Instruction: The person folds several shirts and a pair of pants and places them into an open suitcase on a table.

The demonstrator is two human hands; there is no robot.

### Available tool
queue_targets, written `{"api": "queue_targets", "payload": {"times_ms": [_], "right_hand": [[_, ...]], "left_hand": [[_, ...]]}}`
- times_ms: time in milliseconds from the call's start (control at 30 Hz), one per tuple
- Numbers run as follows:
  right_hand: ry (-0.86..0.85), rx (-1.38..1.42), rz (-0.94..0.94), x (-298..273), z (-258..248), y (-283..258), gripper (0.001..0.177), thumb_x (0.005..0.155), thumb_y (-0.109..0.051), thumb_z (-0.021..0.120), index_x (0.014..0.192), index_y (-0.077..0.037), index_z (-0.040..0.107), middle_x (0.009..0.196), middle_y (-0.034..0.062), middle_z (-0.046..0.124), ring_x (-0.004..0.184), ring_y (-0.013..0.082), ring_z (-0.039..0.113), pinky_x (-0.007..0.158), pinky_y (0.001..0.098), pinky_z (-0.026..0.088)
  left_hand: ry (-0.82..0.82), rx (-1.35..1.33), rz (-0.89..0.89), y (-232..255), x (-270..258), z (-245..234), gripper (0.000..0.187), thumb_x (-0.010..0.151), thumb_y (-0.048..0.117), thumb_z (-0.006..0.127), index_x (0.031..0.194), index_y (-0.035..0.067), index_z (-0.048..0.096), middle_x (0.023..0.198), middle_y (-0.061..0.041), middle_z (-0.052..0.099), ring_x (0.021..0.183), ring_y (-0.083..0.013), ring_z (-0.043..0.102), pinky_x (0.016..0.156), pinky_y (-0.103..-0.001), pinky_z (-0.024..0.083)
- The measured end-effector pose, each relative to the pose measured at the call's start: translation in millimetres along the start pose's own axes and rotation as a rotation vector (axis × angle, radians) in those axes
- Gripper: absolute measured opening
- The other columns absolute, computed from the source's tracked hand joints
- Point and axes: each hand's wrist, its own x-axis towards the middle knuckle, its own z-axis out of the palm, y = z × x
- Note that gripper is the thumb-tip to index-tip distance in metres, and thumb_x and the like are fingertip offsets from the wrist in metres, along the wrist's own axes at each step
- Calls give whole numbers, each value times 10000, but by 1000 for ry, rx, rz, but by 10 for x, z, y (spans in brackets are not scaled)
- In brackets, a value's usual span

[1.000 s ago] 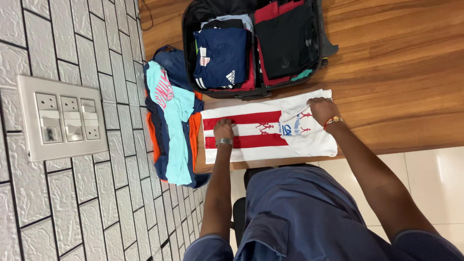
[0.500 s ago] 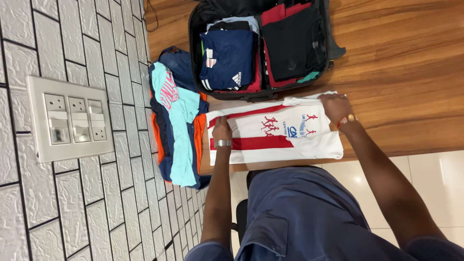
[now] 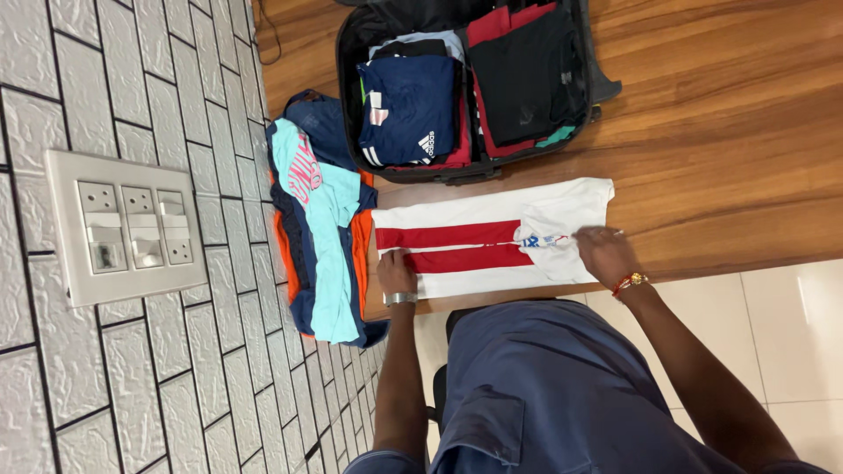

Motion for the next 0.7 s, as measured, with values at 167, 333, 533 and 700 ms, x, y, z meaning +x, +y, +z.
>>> {"api": "queue_targets", "payload": {"times_ms": [167, 333, 533, 700], "right_hand": [[-32, -26, -103, 16, 186, 173, 302, 918, -65, 602, 1182, -102, 742, 1242, 78, 717, 1172, 254, 673, 1053, 438, 515], [-276, -5, -27, 115, 24, 93, 150, 827, -207, 708, 956, -146, 756, 1056, 60, 700, 1063, 266, 647, 1041, 495, 477], [-154, 112, 47, 11, -109, 73, 83, 890, -177, 662, 927, -103, 676, 962, 115, 731, 1002, 328, 669, 974, 487, 494], [-249, 24, 225, 96, -108, 99, 103, 1026, -202, 622, 1025, -116, 679, 951, 155, 736, 987, 347, 676, 962, 477, 507]], "left_hand": [[62, -16, 195, -169, 21, -20, 267, 808, -15, 683, 1043, 103, 730, 1113, -112, 701, 1006, -326, 641, 897, -456, 507], [-71, 77, 196, -250, 137, -128, 338, 695, -23, 696, 996, 121, 748, 1028, -105, 700, 981, -336, 640, 874, -450, 516], [53, -46, 190, -174, 1, -474, 157, 747, 34, 749, 891, 69, 698, 930, -142, 690, 859, -340, 647, 736, -452, 537], [36, -59, -37, -144, 66, -501, 21, 938, 68, 692, 937, 79, 675, 899, -102, 701, 696, -289, 675, 619, -414, 550]]}}
